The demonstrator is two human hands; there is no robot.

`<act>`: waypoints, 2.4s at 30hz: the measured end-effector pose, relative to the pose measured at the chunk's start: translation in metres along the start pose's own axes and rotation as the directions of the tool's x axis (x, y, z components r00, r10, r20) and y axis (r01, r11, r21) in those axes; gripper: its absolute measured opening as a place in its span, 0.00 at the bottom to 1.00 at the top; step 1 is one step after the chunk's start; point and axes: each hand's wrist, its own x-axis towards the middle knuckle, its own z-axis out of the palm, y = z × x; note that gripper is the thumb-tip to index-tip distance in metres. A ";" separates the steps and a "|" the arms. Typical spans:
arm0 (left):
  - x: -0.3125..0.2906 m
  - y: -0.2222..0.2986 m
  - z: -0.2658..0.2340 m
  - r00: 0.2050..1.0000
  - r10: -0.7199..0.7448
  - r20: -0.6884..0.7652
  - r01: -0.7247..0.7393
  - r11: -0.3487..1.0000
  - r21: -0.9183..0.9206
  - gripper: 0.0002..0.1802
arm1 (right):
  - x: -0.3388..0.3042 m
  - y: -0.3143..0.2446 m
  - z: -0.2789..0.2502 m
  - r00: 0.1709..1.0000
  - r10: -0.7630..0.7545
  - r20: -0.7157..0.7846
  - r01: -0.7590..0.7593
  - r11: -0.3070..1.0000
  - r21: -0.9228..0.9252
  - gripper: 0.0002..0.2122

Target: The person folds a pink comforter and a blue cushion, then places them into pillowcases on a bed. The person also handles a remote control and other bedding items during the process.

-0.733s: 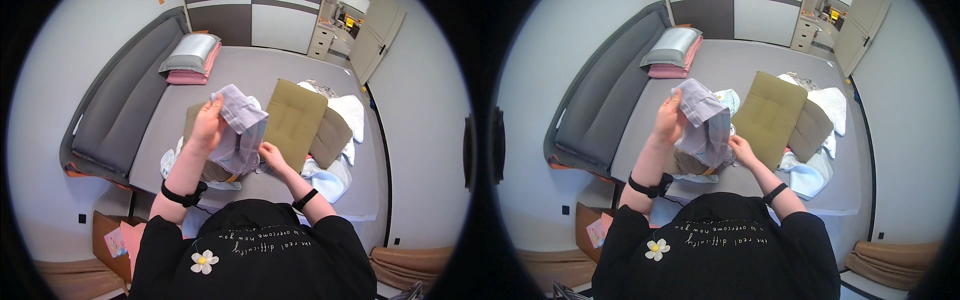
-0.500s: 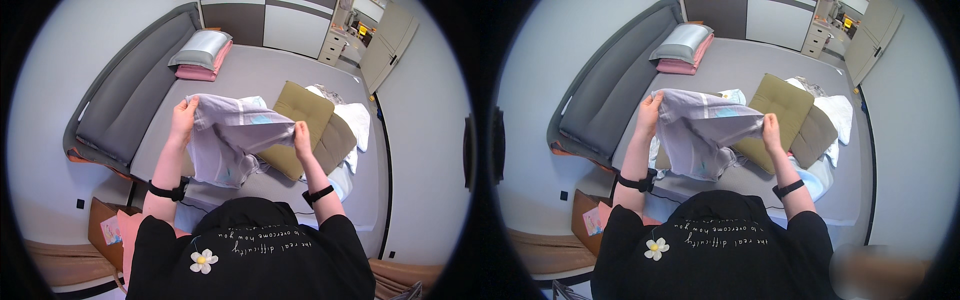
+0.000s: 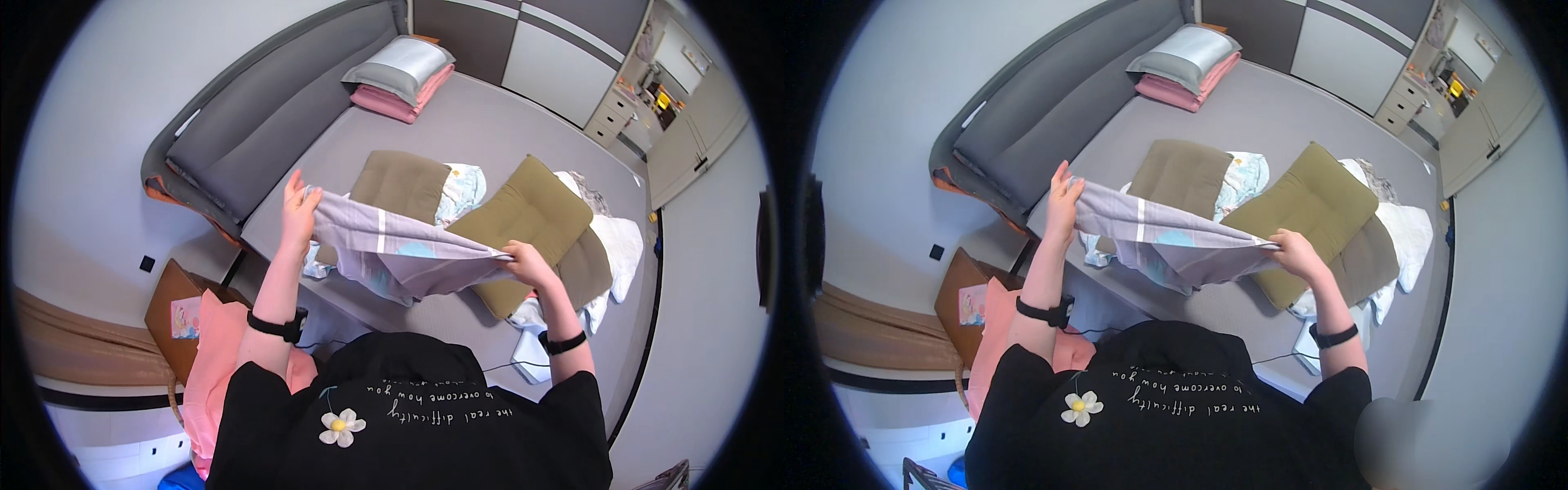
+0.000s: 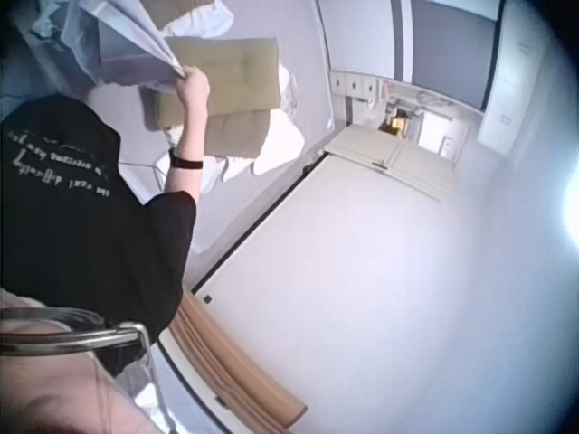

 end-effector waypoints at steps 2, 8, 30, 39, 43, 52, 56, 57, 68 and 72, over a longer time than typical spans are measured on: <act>0.000 0.011 -0.026 0.952 -0.270 0.145 0.305 0.883 -0.356 0.15 | 0.008 -0.009 -0.018 0.998 0.054 -0.036 -0.035 0.916 0.399 0.03; 0.027 -0.013 -0.051 0.922 -0.341 0.184 0.387 0.789 -0.477 0.13 | 0.078 -0.033 -0.040 0.954 0.232 -0.190 -0.088 0.823 0.561 0.07; 0.246 -0.078 -0.185 0.861 -0.111 -0.496 -0.120 0.904 -0.409 0.17 | 0.420 -0.151 0.067 0.906 0.022 -0.423 0.308 0.652 0.693 0.14; 0.106 -0.318 -0.189 0.835 -0.371 -0.406 0.487 0.842 0.232 0.17 | 0.398 -0.063 0.224 0.997 -0.048 -0.068 0.039 0.991 -0.128 0.10; 0.044 -0.382 -0.180 0.837 -0.499 -0.222 0.539 0.689 0.484 0.18 | 0.378 -0.025 0.275 0.994 0.051 0.093 -0.018 0.943 -0.332 0.08; 0.010 -0.408 -0.099 0.666 -0.722 0.190 0.289 0.485 0.826 0.31 | 0.315 0.019 0.324 0.960 0.240 0.147 -0.183 0.930 -0.318 0.08; 0.034 -0.345 0.004 0.707 -0.445 0.550 0.075 0.820 0.568 0.49 | 0.319 -0.011 0.328 0.989 0.122 0.082 -0.106 0.978 -0.183 0.10; 0.038 -0.334 0.030 0.712 -0.395 0.581 0.039 0.848 0.528 0.50 | 0.323 -0.024 0.326 0.995 0.071 0.067 -0.059 0.985 -0.162 0.10; 0.070 -0.355 0.102 0.433 -0.830 0.352 0.874 0.482 0.062 0.27 | 0.246 0.077 0.372 0.618 0.786 -0.015 -0.724 0.576 0.380 0.30; 0.071 -0.361 0.074 0.387 -0.872 0.300 0.896 0.279 -0.345 0.33 | 0.191 0.126 0.395 0.284 0.886 0.367 -0.926 0.154 0.345 0.39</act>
